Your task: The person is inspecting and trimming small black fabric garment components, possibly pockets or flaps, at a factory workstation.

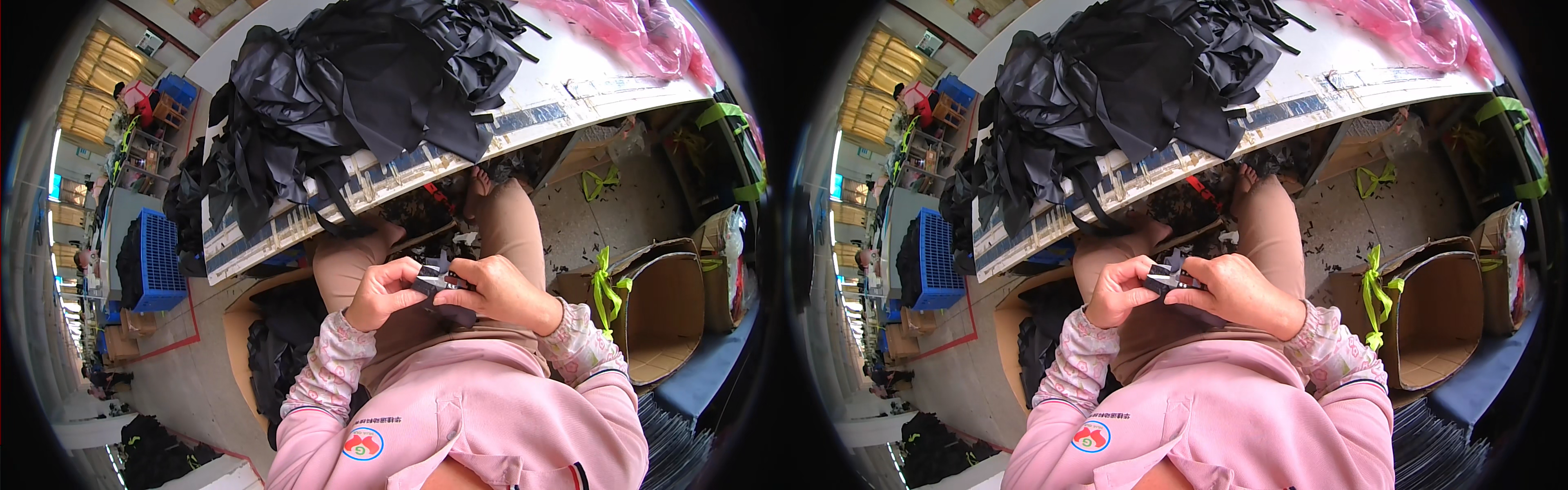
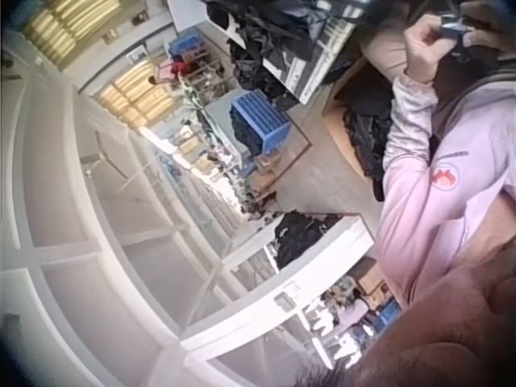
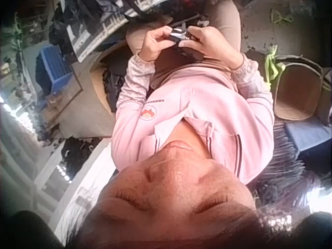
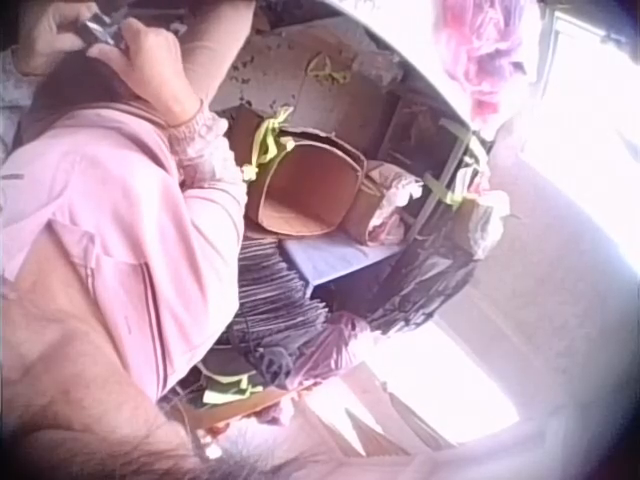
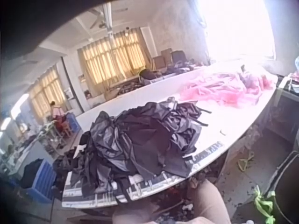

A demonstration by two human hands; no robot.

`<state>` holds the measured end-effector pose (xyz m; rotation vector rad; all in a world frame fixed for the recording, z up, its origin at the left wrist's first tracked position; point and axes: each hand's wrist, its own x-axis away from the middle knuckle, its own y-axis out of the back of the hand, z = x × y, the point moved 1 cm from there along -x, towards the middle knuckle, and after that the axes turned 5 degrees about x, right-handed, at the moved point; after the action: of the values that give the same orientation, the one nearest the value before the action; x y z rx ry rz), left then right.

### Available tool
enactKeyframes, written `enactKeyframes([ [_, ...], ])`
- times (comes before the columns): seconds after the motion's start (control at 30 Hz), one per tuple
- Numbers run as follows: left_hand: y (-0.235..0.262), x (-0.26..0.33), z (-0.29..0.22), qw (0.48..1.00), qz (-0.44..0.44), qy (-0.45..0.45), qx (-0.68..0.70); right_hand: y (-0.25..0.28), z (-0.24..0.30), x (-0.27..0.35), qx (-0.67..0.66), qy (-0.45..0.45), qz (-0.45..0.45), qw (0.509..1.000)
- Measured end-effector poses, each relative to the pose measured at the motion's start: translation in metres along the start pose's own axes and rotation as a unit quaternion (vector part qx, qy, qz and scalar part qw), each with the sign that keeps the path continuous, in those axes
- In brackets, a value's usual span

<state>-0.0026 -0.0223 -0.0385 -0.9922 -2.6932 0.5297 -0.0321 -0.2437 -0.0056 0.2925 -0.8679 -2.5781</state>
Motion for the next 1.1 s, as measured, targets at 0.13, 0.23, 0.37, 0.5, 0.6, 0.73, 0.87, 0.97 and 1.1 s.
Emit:
enactKeyframes([
  [0.13,0.000,-0.001,0.001,1.000,0.022,0.002,-0.010,-0.001,-0.004,0.001,-0.006,-0.001,0.012,1.000],
  [0.23,0.001,0.000,0.003,0.999,0.026,0.007,-0.017,-0.001,-0.004,0.003,-0.015,-0.001,0.017,1.000],
  [0.37,0.000,0.000,0.001,0.999,0.028,0.020,-0.014,-0.003,-0.008,0.006,-0.042,-0.006,0.009,0.999],
  [0.5,0.006,-0.001,0.000,0.998,0.057,0.037,-0.007,0.001,-0.010,0.009,-0.069,-0.012,0.021,0.997],
  [0.6,0.009,-0.005,-0.009,0.994,0.081,0.076,0.012,0.008,-0.010,0.009,-0.091,-0.011,0.059,0.994],
  [0.73,0.017,-0.010,-0.012,0.982,0.138,0.125,0.003,0.009,-0.011,0.009,-0.028,0.022,0.083,0.996],
  [0.87,0.019,-0.014,-0.016,0.973,0.163,0.162,0.020,0.007,-0.012,0.010,0.010,0.043,0.091,0.995],
  [0.97,0.021,-0.015,-0.016,0.960,0.197,0.197,0.021,0.007,-0.008,0.011,0.025,0.065,0.107,0.992],
  [1.1,0.019,-0.018,-0.015,0.936,0.256,0.242,0.017,0.006,-0.005,0.009,0.026,0.082,0.131,0.988],
])
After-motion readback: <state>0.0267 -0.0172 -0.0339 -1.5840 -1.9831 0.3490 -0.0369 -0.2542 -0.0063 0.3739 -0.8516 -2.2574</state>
